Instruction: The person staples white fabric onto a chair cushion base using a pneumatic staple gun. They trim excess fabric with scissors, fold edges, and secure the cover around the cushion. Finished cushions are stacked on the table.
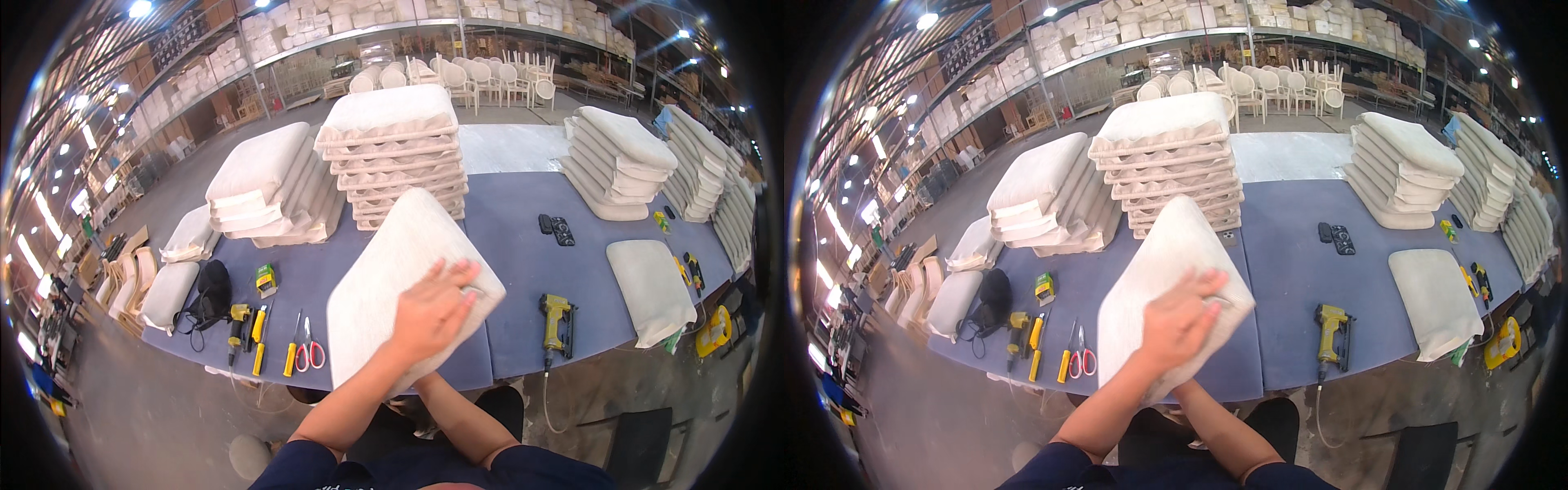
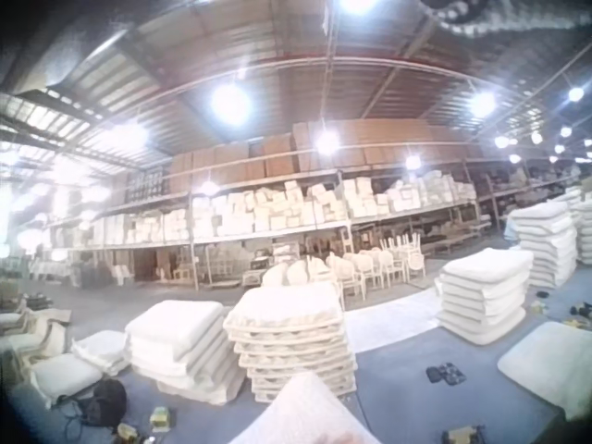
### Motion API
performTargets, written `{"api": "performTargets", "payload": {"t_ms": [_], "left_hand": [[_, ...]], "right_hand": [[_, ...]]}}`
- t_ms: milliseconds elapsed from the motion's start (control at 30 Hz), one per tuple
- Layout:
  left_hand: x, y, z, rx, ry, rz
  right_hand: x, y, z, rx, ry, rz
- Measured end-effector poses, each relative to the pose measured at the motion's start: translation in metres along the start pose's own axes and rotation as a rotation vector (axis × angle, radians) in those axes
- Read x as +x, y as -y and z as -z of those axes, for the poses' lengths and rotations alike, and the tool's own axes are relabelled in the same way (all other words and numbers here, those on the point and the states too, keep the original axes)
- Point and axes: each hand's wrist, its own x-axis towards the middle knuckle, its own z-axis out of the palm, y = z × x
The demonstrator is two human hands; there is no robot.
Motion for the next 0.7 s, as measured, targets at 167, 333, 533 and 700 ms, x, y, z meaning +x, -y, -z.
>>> {"api": "performTargets", "payload": {"t_ms": [167, 333, 533, 700], "left_hand": [[-0.083, 0.036, -0.065, 0.115, 0.240, 0.159], [-0.215, 0.060, -0.141, 0.387, 0.706, 0.037], [-0.195, 0.059, -0.139, 0.134, 0.674, 0.235], [-0.204, 0.072, -0.146, 0.109, 0.580, 0.139]], "right_hand": [[-0.042, -0.019, 0.078, -0.802, 0.567, -0.282], [-0.160, -0.059, 0.188, -0.854, 0.560, -0.833], [-0.258, 0.013, 0.255, -0.554, 0.039, -0.750], [-0.258, 0.032, 0.270, -0.379, -0.400, -0.794]]}}
